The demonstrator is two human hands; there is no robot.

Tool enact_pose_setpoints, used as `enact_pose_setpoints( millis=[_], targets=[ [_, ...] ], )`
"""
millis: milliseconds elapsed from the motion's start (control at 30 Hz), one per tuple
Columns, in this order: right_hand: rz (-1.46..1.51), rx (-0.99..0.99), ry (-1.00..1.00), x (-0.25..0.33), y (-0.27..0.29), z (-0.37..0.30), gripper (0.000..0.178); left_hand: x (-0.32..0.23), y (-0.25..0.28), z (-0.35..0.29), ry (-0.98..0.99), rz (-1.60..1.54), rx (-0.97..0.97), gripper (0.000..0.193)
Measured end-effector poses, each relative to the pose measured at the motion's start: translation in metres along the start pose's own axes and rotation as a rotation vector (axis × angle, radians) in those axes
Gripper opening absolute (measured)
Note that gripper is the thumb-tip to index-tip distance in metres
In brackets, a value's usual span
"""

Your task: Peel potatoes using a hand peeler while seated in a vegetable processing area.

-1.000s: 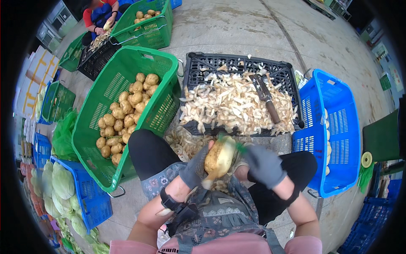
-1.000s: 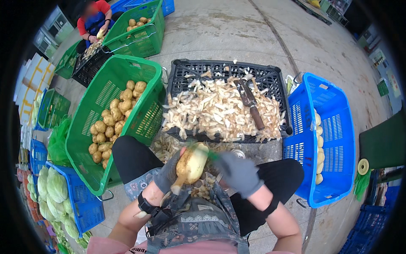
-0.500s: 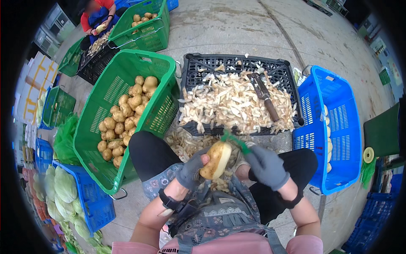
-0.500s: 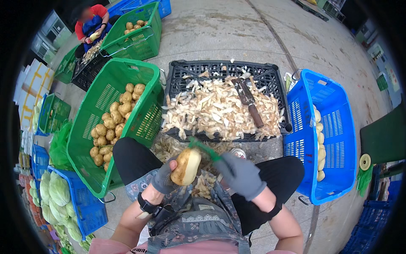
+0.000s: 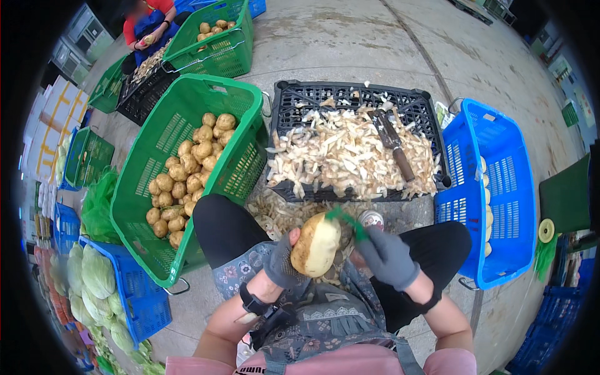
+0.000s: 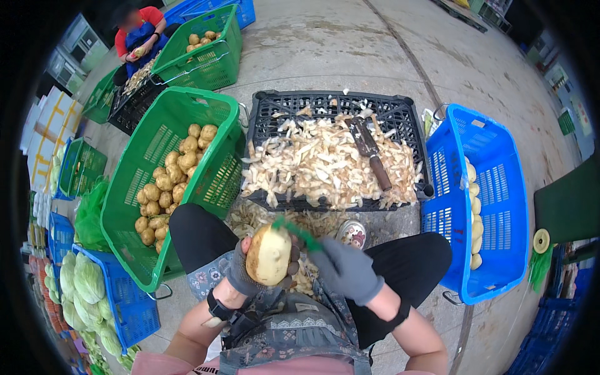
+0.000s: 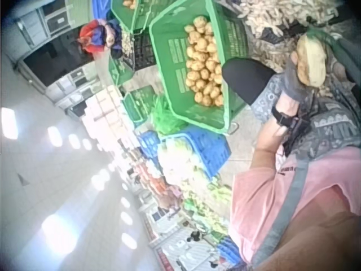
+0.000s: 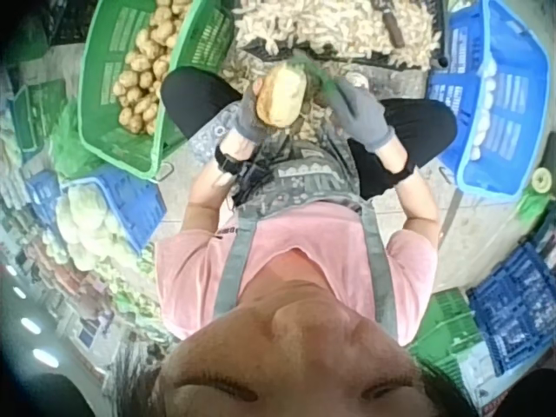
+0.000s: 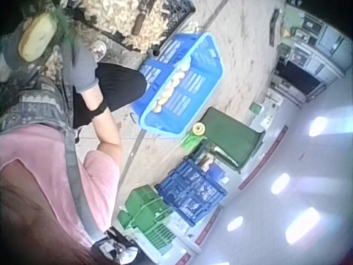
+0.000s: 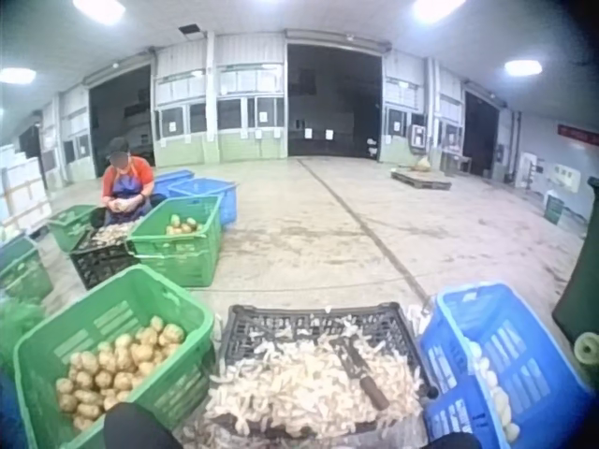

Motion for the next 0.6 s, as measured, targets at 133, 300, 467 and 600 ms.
enact_pose_setpoints(
  millis=[133,300,467,600],
  targets=[
    [-0.008,-0.155,-0.239,-0.05,0.016,0.022,0.019,0.012,-0.016,-0.005,0.008,-0.1,0.028,0.084],
    [-0.017,-0.14,-0.061,-0.008,0.019,0.002,0.017,-0.008,-0.009,0.013,-0.036,-0.151,-0.078,0.053],
    [-0.238,-0.002,0.051,-0.003,-0.004,-0.012,0.015,-0.011,-0.016,0.024,-0.122,-0.252,-0.102,0.054],
    [-0.356,-0.013,0.252,0.014,-0.025,-0.01,0.021,0.004,-0.015,0.027,-0.067,-0.361,-0.138,0.056]
  ],
)
Point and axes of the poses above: each hand's wrist, its own z-axis towards the middle knuckle, its own y-axis out of the back of the hand, x = y × z, the point moved 10 cm from there along z, towards the middle knuckle, and after that the axes turned 11 degrees about -y, right-handed, at the moved point
